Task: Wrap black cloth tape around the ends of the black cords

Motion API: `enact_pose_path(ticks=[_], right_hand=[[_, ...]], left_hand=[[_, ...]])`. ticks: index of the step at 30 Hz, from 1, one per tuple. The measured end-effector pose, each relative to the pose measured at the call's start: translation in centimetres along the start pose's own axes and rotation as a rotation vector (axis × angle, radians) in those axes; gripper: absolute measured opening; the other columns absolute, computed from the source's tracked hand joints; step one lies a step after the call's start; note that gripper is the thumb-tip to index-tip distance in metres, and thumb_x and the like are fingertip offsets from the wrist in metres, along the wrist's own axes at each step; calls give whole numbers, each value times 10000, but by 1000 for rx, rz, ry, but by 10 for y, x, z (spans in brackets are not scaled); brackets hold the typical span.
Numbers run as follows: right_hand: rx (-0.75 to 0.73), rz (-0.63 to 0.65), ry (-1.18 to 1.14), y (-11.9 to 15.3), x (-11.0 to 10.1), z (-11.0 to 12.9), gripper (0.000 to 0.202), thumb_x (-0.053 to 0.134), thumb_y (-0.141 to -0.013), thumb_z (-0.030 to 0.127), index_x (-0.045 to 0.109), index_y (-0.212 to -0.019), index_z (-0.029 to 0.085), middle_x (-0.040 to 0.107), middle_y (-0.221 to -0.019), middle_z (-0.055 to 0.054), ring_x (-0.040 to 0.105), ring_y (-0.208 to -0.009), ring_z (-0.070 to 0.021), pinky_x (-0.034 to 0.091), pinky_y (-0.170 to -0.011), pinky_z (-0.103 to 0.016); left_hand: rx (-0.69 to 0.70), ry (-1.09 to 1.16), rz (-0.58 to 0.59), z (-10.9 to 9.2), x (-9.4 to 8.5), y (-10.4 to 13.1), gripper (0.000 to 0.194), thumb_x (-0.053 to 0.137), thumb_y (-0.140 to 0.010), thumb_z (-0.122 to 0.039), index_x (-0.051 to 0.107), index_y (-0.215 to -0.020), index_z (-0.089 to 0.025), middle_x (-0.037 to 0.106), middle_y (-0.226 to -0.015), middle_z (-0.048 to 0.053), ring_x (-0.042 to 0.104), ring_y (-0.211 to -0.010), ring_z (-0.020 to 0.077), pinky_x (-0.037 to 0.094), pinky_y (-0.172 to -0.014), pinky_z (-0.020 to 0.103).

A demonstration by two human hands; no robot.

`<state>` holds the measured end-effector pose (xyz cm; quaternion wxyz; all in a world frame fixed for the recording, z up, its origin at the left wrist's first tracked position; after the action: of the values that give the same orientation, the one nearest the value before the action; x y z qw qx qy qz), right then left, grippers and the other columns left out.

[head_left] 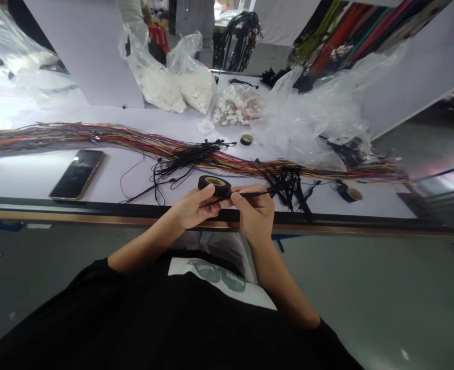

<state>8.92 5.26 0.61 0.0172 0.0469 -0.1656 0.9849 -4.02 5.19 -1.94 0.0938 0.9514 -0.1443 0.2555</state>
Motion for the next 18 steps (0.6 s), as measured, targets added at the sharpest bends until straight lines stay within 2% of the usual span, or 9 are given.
enact_pose_path(ticks=[2,4,8,11,13,15,16,18], right_hand=[[23,41,-47,0,1,-1,156,696,-694,265,549,-717,218,642,-727,45,621,-574,-102,501,-541,-242],[57,83,-77,-1,1,-2,173,709,-689,273,562,-763,221,637,-705,56,624,-548,-100,499,-532,-236],[118,107,-50,-2,-3,-1,223,722,-674,346,563,-733,203,629,-606,53,626,-506,-114,503,-517,-240],[105,82,42,-2,-6,4,216,712,-682,349,562,-697,195,636,-603,46,625,-495,-110,496,-515,-234],[71,46,136,-3,-9,8,185,702,-690,316,564,-688,194,634,-608,45,623,-505,-106,488,-521,-228],[45,-14,206,-4,-12,11,171,692,-693,301,557,-676,196,618,-588,50,612,-497,-105,477,-517,-228],[42,-43,228,-4,-13,12,173,689,-691,301,552,-670,197,605,-570,55,602,-483,-104,468,-507,-228],[44,-63,266,-6,-15,12,175,689,-684,295,546,-655,197,587,-542,61,585,-461,-102,450,-494,-227]], left_hand=[[-51,4,124,1,-3,-2,527,646,-631,-638,624,-910,-191,619,-741,47,472,-498,67,353,-420,203],[-61,7,181,2,-4,-3,570,673,-560,-671,642,-885,-204,617,-716,43,410,-449,50,295,-378,198],[-33,17,173,-1,2,1,550,705,-533,-634,609,-841,-188,587,-673,24,435,-456,55,260,-364,185],[76,-114,135,-9,7,8,503,739,-546,-534,560,-830,-159,527,-621,-19,447,-465,62,300,-389,192],[219,-306,59,-17,7,16,498,776,-544,-415,536,-893,-154,548,-708,-12,504,-568,84,406,-497,221],[391,-540,10,-24,6,25,563,790,-544,-324,504,-1002,-167,574,-894,31,559,-779,142,473,-691,284],[464,-651,22,-25,6,29,593,789,-549,-313,485,-1040,-179,565,-975,52,555,-880,173,472,-774,317],[521,-845,106,-24,6,34,627,788,-550,-349,466,-1065,-194,534,-1070,81,526,-996,220,456,-856,361]])
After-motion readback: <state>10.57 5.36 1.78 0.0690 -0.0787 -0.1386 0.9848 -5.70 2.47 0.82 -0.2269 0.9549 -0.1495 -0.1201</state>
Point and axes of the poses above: each hand's wrist, its own y-axis away from the middle knuckle, its own x-axis out of the palm, z = x × y, the point moved 3 cm from there along -y, towards the middle knuckle
